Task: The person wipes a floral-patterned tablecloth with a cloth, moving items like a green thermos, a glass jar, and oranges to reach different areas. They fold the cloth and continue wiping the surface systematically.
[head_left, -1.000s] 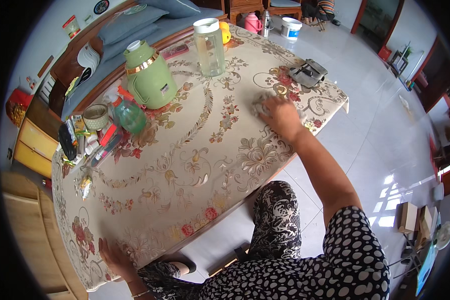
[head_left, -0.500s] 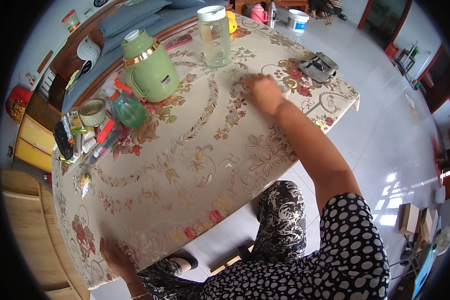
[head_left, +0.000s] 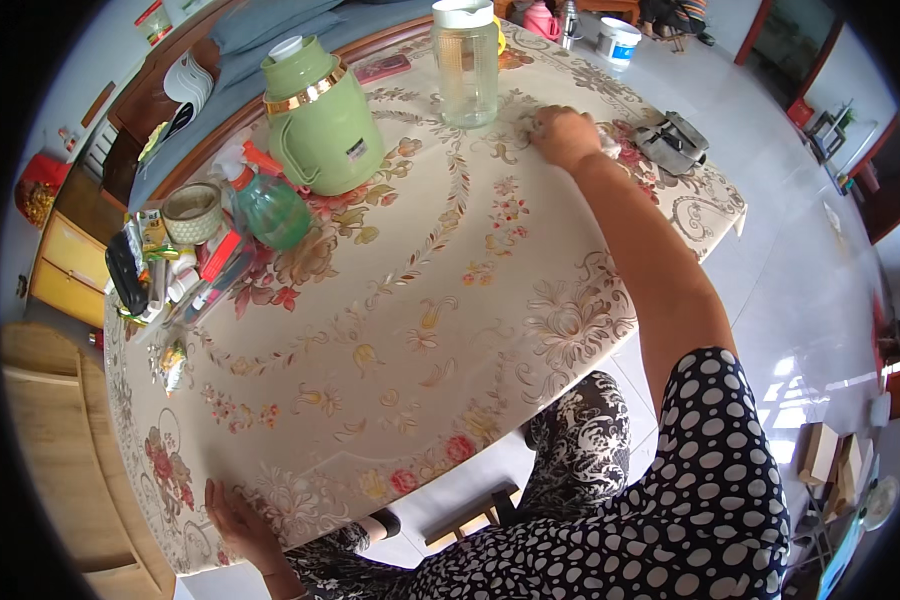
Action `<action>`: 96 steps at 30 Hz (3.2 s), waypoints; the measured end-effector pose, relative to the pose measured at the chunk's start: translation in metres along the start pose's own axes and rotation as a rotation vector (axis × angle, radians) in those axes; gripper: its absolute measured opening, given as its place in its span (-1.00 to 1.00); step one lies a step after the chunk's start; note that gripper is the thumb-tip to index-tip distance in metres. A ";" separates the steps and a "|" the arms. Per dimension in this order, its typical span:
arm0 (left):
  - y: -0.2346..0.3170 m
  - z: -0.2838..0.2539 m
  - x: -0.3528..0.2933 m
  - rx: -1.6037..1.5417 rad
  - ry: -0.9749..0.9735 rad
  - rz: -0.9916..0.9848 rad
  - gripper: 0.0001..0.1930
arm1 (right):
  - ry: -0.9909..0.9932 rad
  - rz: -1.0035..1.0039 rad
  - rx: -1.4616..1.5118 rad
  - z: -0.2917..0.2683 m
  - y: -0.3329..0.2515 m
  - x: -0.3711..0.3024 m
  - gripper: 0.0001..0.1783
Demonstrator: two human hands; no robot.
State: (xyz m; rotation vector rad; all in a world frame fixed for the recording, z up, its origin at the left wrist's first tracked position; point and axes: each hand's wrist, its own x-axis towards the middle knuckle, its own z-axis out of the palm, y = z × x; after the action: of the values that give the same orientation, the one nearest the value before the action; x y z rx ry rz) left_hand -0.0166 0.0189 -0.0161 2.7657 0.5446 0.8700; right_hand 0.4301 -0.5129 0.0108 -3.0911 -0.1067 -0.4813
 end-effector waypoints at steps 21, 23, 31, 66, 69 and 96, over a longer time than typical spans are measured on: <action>-0.014 0.003 0.002 0.007 0.027 0.101 -0.71 | -0.084 -0.061 0.207 -0.031 -0.022 -0.048 -0.62; -0.007 0.003 0.001 -0.015 0.018 0.055 -0.71 | -0.117 0.027 0.233 -0.033 -0.019 -0.030 -0.62; 0.003 -0.005 -0.001 -0.001 -0.013 -0.002 -0.71 | 0.046 -0.226 0.346 -0.031 -0.023 -0.067 -0.61; -0.006 0.001 0.000 0.029 -0.003 0.038 -0.72 | -0.069 0.115 0.097 -0.016 -0.027 -0.005 -0.59; 0.000 0.002 -0.001 -0.023 -0.005 -0.044 -0.73 | -0.016 0.022 0.090 -0.014 -0.042 -0.036 -0.58; -0.014 0.005 0.001 0.044 0.062 0.117 -0.76 | 0.123 -0.288 0.262 -0.031 -0.054 -0.146 -0.66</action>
State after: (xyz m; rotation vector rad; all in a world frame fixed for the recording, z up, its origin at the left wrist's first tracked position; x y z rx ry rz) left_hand -0.0165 0.0323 -0.0239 2.8428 0.4204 0.9835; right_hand 0.2777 -0.4688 -0.0040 -2.7910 -0.5691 -0.6079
